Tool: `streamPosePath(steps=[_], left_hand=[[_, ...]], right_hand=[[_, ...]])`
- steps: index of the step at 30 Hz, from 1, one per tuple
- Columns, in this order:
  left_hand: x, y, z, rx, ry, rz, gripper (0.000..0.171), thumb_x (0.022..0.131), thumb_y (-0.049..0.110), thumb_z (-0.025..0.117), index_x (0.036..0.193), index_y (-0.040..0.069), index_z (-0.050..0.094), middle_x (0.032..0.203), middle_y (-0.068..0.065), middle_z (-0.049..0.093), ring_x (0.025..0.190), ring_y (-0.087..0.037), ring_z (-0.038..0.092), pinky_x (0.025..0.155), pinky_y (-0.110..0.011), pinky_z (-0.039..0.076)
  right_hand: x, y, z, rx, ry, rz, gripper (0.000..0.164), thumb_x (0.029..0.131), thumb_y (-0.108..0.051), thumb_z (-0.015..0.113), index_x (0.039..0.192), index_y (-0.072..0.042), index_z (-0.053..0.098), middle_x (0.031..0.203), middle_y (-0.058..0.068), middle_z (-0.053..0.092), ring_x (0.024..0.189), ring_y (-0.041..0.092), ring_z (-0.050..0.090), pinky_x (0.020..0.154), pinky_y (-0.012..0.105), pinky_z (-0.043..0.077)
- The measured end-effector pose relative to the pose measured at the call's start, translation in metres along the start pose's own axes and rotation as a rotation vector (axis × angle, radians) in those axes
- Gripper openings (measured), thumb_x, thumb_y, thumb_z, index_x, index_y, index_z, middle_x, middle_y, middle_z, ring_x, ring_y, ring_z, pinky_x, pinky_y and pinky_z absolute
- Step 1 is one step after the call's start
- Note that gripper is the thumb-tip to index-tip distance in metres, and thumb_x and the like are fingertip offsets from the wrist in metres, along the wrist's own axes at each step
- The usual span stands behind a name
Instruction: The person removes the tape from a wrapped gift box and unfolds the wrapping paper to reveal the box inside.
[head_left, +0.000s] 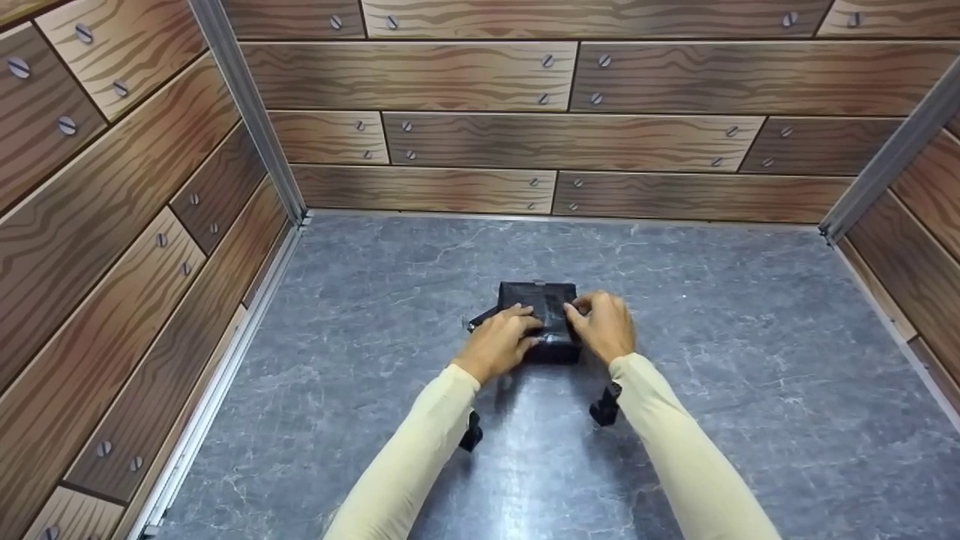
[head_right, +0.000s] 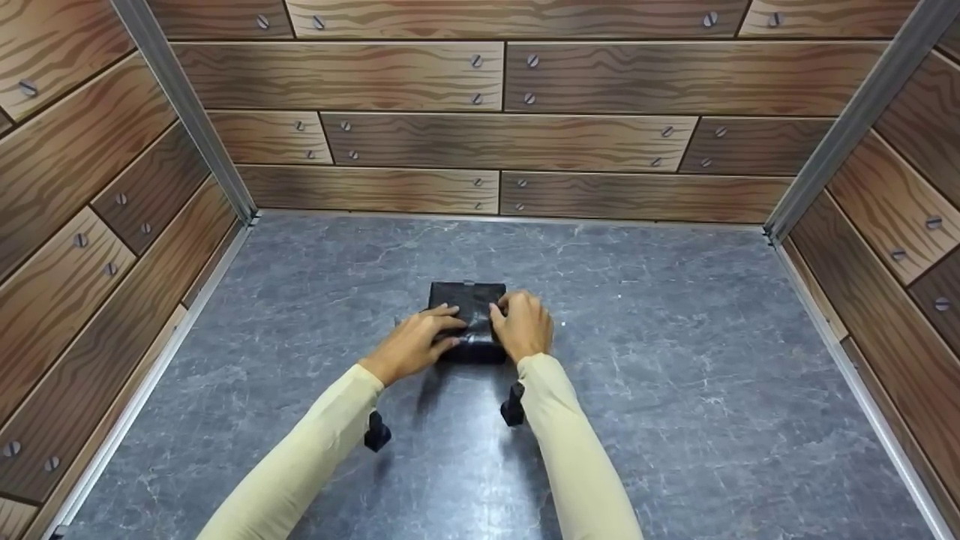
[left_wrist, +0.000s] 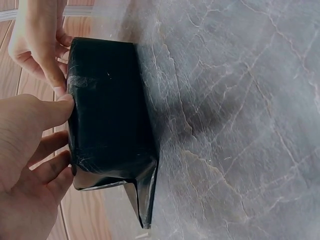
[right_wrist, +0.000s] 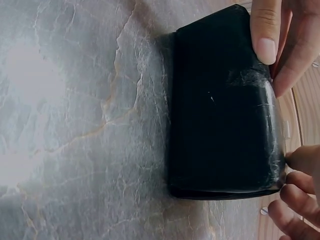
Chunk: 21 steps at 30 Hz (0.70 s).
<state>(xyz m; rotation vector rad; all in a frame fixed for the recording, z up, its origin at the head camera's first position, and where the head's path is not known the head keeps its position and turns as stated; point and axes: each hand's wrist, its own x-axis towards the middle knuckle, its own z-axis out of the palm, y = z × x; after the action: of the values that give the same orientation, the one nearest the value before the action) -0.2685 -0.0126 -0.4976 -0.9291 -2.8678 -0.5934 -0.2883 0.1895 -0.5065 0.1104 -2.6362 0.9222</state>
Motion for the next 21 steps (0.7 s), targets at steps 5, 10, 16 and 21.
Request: streamPosePath(steps=[5, 10, 16, 21], left_hand=[[0.0000, -0.0002, -0.0002, 0.001, 0.011, 0.007, 0.033, 0.100, 0.021, 0.066, 0.131, 0.010, 0.069, 0.144, -0.011, 0.058, 0.137, -0.028, 0.050, 0.114, -0.038, 0.039], [-0.0006, -0.0004, 0.0016, -0.007, 0.019, 0.003, 0.034, 0.099, 0.021, 0.067, 0.131, 0.010, 0.068, 0.144, -0.012, 0.058, 0.137, -0.028, 0.051, 0.114, -0.038, 0.039], [-0.0020, 0.0007, 0.0023, 0.000, 0.026, -0.006, 0.034, 0.099, 0.022, 0.067, 0.131, 0.010, 0.068, 0.144, -0.010, 0.058, 0.136, -0.026, 0.051, 0.115, -0.037, 0.039], [-0.0025, 0.0009, 0.0018, -0.006, 0.030, -0.015, 0.034, 0.099, 0.022, 0.067, 0.131, 0.011, 0.068, 0.145, -0.010, 0.057, 0.137, -0.026, 0.051, 0.115, -0.038, 0.039]], right_hand=[[0.0006, -0.0005, 0.0008, -0.021, 0.001, -0.001, 0.014, 0.088, -0.016, 0.076, 0.091, -0.003, 0.080, 0.084, 0.011, 0.076, 0.079, 0.031, 0.070, 0.072, 0.050, 0.053], [0.0012, -0.0028, 0.0004, -0.043, -0.017, 0.002, 0.013, 0.088, -0.017, 0.074, 0.089, -0.004, 0.079, 0.084, 0.011, 0.075, 0.081, 0.033, 0.070, 0.072, 0.052, 0.053], [0.0008, -0.0022, -0.0013, -0.056, -0.022, -0.016, 0.011, 0.088, -0.014, 0.073, 0.085, -0.004, 0.077, 0.081, 0.010, 0.073, 0.079, 0.034, 0.068, 0.071, 0.052, 0.052], [0.0008, 0.0008, -0.0039, -0.058, -0.006, -0.030, 0.011, 0.088, -0.012, 0.072, 0.082, -0.003, 0.075, 0.078, 0.010, 0.071, 0.075, 0.034, 0.067, 0.068, 0.052, 0.052]])
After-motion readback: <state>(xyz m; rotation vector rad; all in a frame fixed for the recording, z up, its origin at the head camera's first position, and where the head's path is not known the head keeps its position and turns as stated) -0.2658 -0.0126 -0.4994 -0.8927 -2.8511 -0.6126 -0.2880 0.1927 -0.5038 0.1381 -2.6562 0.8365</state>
